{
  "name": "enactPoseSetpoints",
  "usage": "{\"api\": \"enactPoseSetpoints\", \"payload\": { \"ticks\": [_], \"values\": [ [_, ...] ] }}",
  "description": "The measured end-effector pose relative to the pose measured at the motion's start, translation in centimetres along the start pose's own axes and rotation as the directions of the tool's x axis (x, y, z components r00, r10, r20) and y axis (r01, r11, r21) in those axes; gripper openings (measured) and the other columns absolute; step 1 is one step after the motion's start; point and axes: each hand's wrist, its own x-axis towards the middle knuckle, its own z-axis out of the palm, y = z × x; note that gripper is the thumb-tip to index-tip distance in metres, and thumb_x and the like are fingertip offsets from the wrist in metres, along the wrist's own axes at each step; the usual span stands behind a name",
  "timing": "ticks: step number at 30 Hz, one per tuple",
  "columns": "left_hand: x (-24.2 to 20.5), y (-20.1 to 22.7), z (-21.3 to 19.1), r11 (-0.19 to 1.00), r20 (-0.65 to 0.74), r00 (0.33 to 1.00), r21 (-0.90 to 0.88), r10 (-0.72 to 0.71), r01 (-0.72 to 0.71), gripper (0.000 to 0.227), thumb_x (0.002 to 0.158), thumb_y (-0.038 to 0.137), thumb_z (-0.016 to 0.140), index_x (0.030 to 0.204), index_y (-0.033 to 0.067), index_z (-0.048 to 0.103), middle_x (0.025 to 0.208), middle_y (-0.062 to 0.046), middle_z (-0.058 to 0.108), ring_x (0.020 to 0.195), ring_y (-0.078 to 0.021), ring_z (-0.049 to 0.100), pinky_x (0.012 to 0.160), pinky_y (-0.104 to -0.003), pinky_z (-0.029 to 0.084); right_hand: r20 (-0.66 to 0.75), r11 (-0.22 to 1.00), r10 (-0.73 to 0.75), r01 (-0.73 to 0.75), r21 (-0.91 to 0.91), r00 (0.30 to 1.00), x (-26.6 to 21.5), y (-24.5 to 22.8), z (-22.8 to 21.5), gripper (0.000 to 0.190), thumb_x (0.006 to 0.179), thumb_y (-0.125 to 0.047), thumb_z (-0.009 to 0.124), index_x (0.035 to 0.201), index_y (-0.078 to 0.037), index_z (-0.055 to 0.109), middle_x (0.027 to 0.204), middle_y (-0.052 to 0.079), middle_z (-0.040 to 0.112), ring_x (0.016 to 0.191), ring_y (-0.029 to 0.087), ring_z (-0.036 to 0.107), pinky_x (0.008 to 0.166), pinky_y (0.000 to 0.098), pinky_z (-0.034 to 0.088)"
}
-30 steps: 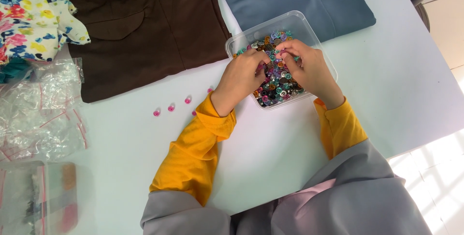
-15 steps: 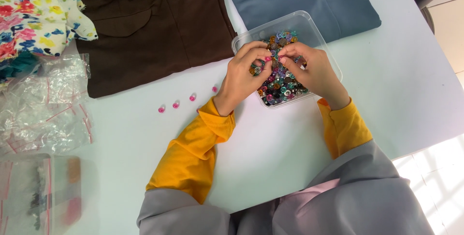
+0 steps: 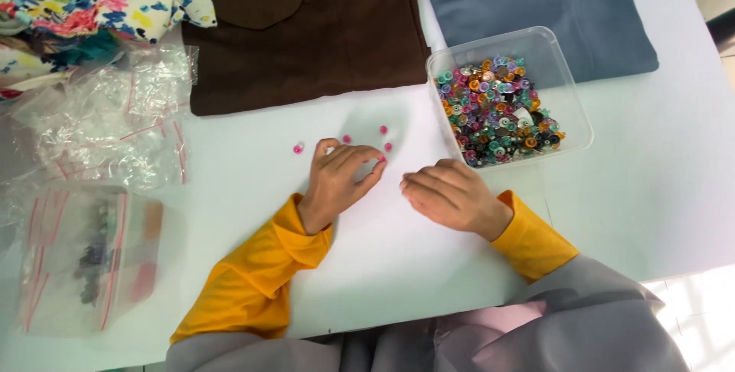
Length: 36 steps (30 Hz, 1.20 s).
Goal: The person is sorting colored buttons from a large bin and placing specific quantities into small zip-lock bags.
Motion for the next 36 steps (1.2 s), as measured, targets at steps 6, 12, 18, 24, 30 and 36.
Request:
{"api": "enactPoseSetpoints", "payload": {
  "ticks": [6,12,18,24,30,36],
  "values": [
    [-3.9,-3.6,-7.6,0.978,0.077,0.994,0.196,-0.082,0.066,0.017,0.083,0.012,0.081,0.097,0.0167,0.075,0.091,0.002,0.074,0.080,-0.0182,0.069,0.086,-0.037,0.046,0.111,0.998,-0.049,0.044,0.053,0.993,-1.2,-1.9,5.8,0.007,0.093,-0.010,0.070,0.100,-0.012,0.070,0.100,0.003,0.067,0.092,0.019,0.061,0.084,0.0361,0.051],
    [-5.7,-5.5,-9.7,0.930,0.180,0.936,0.271,-0.303,0.249,0.013,0.083,0.015,0.078,0.095,0.0168,0.074,0.086,0.001,0.073,0.080,-0.0204,0.069,0.085,-0.037,0.045,0.196,0.993,0.115,-0.114,-0.015,0.974,0.0,-1.7,10.1,0.008,0.097,-0.022,0.068,0.097,-0.016,0.073,0.093,0.000,0.068,0.096,0.018,0.060,0.098,0.0426,0.041],
    [-5.9,-5.6,-9.5,0.902,0.172,0.900,0.245,-0.400,0.354,0.016,0.083,0.016,0.077,0.098,0.0169,0.074,0.086,0.000,0.073,0.082,-0.0216,0.069,0.084,-0.038,0.045,0.217,0.983,0.175,-0.158,-0.096,0.960,0.9,-1.5,13.9,0.008,0.094,-0.024,0.070,0.094,-0.018,0.075,0.081,-0.003,0.068,0.092,0.015,0.060,0.102,0.0463,0.035],
    [-5.7,-5.3,-9.5,0.891,0.172,0.892,0.270,-0.418,0.365,0.023,0.081,0.020,0.075,0.103,0.0175,0.072,0.086,-0.001,0.071,0.083,-0.0223,0.067,0.084,-0.040,0.045,0.218,0.979,0.194,-0.173,-0.109,0.957,1.4,-1.7,14.7,0.009,0.091,-0.024,0.070,0.093,-0.018,0.076,0.078,-0.002,0.070,0.089,0.015,0.060,0.102,0.0449,0.034],
    [-6.4,-5.7,-9.2,0.900,0.180,0.900,0.270,-0.398,0.344,0.017,0.084,0.020,0.075,0.101,0.0182,0.073,0.087,-0.001,0.070,0.085,-0.0223,0.067,0.084,-0.040,0.045,0.232,0.976,0.202,-0.177,-0.124,0.952,1.8,-1.9,14.4,0.011,0.091,-0.025,0.071,0.097,-0.018,0.076,0.078,-0.001,0.070,0.090,0.015,0.061,0.103,0.0451,0.034],
    [-6.6,-5.9,-9.1,0.893,0.191,0.891,0.275,-0.413,0.355,0.018,0.087,0.021,0.074,0.104,0.0179,0.072,0.089,-0.001,0.070,0.087,-0.0217,0.067,0.086,-0.039,0.046,0.246,0.977,0.200,-0.174,-0.125,0.949,2.4,-2.1,13.8,0.010,0.093,-0.025,0.070,0.095,-0.017,0.075,0.080,0.000,0.070,0.091,0.017,0.060,0.104,0.0453,0.033]
  ]
}}
